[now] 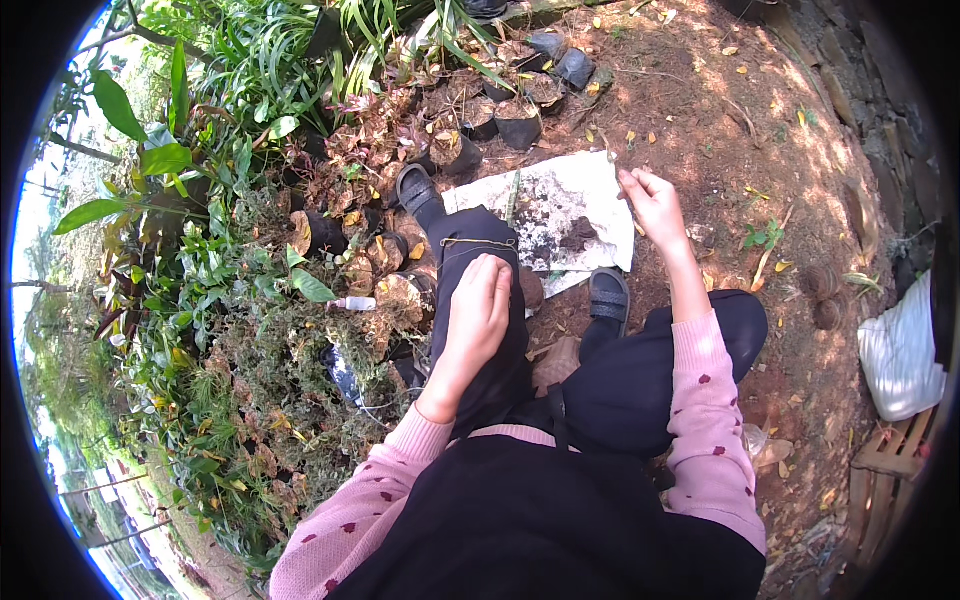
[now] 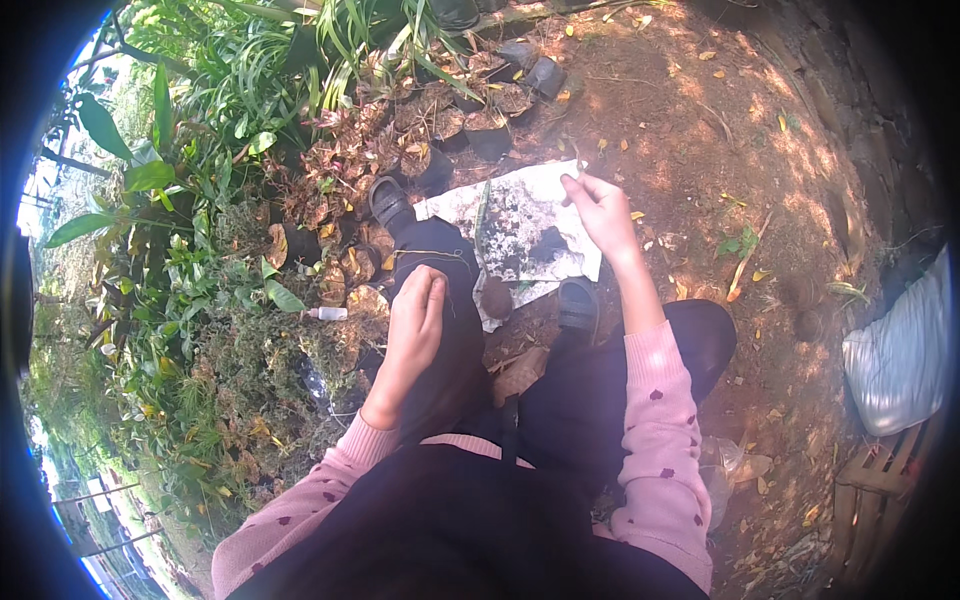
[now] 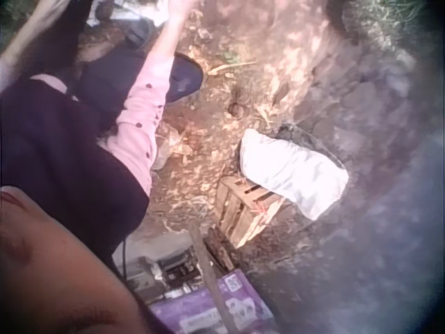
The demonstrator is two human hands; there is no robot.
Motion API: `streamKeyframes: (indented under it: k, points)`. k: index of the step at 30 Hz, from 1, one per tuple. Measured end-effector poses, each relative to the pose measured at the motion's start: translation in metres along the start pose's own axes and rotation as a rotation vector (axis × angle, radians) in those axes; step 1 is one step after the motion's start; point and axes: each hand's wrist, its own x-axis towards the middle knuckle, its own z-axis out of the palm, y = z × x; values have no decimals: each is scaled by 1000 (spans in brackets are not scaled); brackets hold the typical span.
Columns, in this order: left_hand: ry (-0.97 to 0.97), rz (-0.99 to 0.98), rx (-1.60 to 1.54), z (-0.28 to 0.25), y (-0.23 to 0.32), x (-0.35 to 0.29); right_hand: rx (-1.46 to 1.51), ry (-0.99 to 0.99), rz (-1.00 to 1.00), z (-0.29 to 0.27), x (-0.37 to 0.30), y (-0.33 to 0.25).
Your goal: The person sits cross-legged on the ground and repeatedly picks up small plant stems and debris from a white sheet, separating and discarding pieces while handling them one at a time. The person occasionally reaches toward nearby potted plants and continues sorting the material on the sheet.
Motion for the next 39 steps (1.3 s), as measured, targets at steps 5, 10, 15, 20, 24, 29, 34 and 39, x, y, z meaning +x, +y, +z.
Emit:
streamKeyframes:
  k: [5,10,15,20,24,29,34,39]
  points:
    - [3,-139,-365,3,-11,9,501,-292,340,36,-30,-26]
    - [-43,-209,-477,25,-3,12,441,-509,218,50,-53,-46]
    - [90,-118,-385,29,-7,9,335,-570,126,66,-71,-52]
    - [81,-214,-566,23,-16,8,184,-605,19,73,-80,-55]
    - [167,-238,-795,20,-21,8,227,-584,55,80,-80,-52]
    - [217,-296,-878,5,-28,9,594,-445,484,89,-88,-45]
    - [320,-315,-992,-27,-42,10,992,-143,608,92,-88,-30]
    - [456,-230,-988,-76,-68,13,988,-129,575,82,-83,-31]
